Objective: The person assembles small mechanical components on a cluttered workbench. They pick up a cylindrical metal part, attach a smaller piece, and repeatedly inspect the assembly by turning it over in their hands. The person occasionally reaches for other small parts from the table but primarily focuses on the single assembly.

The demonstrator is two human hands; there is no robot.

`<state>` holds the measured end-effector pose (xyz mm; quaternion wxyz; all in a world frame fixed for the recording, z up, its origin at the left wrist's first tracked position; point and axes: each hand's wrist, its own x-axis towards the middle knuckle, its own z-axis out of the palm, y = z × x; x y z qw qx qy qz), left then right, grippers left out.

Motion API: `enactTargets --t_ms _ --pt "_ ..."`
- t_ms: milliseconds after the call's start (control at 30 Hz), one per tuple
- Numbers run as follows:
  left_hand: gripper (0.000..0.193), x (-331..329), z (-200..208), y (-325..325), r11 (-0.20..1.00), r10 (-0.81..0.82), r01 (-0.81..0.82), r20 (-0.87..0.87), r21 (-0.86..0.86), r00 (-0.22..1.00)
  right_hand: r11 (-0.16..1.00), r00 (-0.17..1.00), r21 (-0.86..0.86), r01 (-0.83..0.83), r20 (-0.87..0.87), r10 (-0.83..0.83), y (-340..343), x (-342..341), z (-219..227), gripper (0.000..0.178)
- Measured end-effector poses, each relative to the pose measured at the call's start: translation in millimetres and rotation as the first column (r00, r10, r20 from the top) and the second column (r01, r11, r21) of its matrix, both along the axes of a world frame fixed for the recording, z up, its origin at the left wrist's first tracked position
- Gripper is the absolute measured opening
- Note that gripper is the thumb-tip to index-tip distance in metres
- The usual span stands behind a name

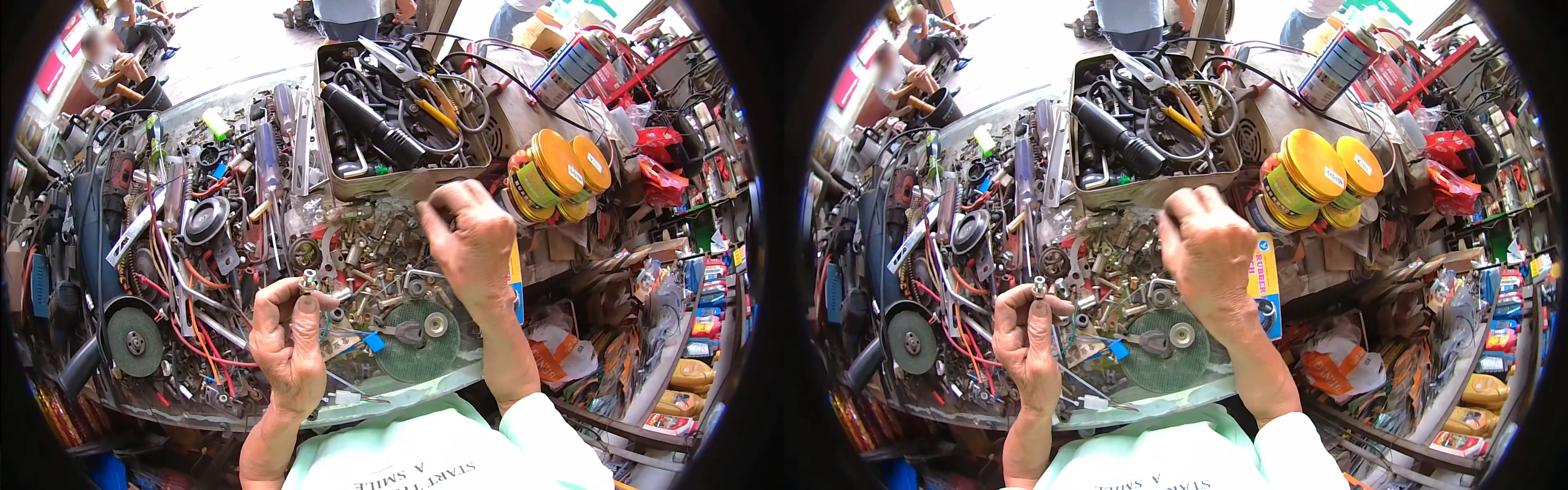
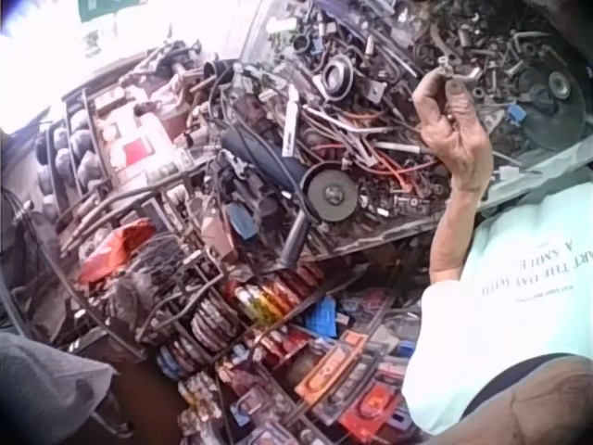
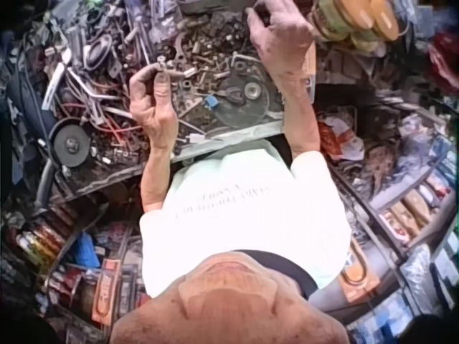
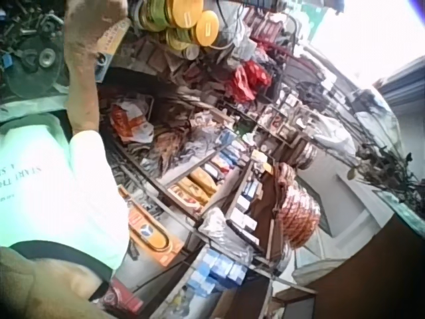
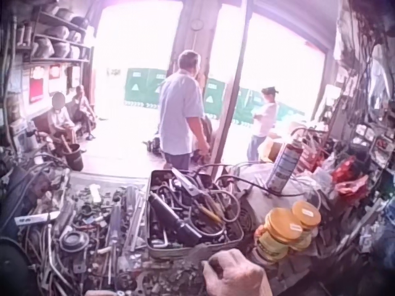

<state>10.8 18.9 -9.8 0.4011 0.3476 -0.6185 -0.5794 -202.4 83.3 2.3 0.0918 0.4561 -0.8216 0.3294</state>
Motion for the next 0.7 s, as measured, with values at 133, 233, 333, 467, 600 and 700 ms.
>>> enactTargets --t_ms 133,233,333,467,600,700 --pt "0.017 -1.0 2.1 1.2 1.000 -0.009 0.009 0.011 0.003 1.000 0.957 0.991 0.266 -0.117 -0.025 0.129 -0.3 7.9 -4.7 0.009" --pt "0.017 -0.6 1.9 0.8 1.000 -0.020 0.020 0.013 -0.006 1.000 0.915 0.988 0.385 -0.122 -0.039 0.148 -2.2 5.4 -4.8 0.011" --pt "0.018 0.6 0.6 0.1 0.999 -0.032 0.032 0.024 -0.024 0.999 0.944 0.986 0.284 -0.166 0.052 0.158 1.3 -0.1 -2.8 0.012" --pt "0.018 0.1 0.6 0.5 0.999 -0.030 0.030 0.042 -0.021 0.999 0.949 0.821 -0.103 -0.299 0.479 0.310 12.3 -17.4 0.0 0.022" --pt "0.017 -0.6 1.3 1.0 0.998 -0.053 0.055 0.083 -0.020 0.995 0.947 0.398 -0.220 -0.234 0.867 0.300 22.3 -14.8 15.7 0.023" --pt "0.018 -1.1 -2.2 2.6 0.998 -0.059 0.060 0.078 -0.015 0.995 0.923 0.257 -0.323 -0.209 0.893 0.370 23.7 -11.1 19.9 0.025"
